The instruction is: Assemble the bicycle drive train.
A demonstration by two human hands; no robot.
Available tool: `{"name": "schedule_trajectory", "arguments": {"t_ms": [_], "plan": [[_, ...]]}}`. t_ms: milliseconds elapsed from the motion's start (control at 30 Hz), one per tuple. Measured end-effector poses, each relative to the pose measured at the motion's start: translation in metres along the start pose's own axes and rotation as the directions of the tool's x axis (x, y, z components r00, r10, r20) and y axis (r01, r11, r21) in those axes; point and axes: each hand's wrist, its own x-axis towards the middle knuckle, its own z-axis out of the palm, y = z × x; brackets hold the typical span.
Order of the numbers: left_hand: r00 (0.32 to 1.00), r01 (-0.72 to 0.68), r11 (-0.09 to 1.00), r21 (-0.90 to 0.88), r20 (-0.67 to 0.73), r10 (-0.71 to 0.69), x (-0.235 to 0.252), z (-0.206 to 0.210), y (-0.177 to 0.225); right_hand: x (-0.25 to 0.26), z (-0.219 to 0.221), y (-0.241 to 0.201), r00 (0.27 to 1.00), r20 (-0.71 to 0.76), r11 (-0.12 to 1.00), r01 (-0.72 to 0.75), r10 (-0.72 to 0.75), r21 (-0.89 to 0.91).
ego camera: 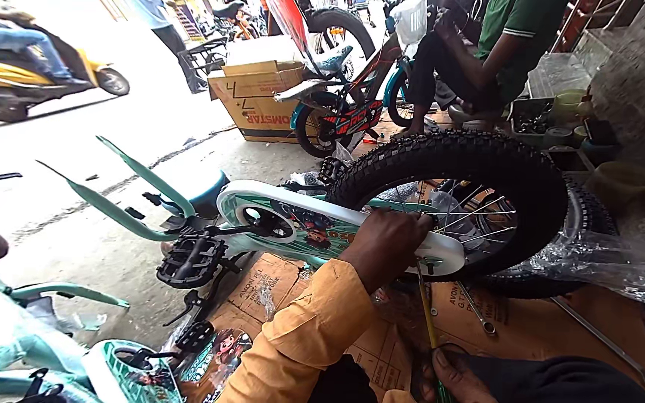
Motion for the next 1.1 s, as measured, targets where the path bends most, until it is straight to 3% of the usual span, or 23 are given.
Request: {"name": "schedule_trajectory", "arguments": {"t_ms": [233, 500, 900, 1100], "plan": [[1.000, -0.004, 1.000, -0.009, -0.002, 0.004, 0.001, 0.001, 0.000, 0.001, 0.003, 0.002, 1.000, -0.011, 1.000, -0.008, 0.008, -0.016], [1.000, -0.008, 1.000, 0.008, 0.004, 0.008, 0.001, 0.000, 0.001, 0.008, -0.006, 0.009, 0.975, 0.214, 0.976, -0.093, 0.050, 0.199], [0.996, -0.029, 1.000, -0.002, -0.079, 0.029, 0.000, 0.009, 0.000, 0.007, -0.005, 0.010, 0.996, 0.005, 0.994, 0.089, -0.089, -0.056], [0.994, -0.037, 0.999, 0.013, -0.102, 0.038, -0.002, 0.010, 0.000, 0.011, -0.005, 0.013, 1.000, 0.022, 1.000, -0.014, 0.014, 0.005]]}}
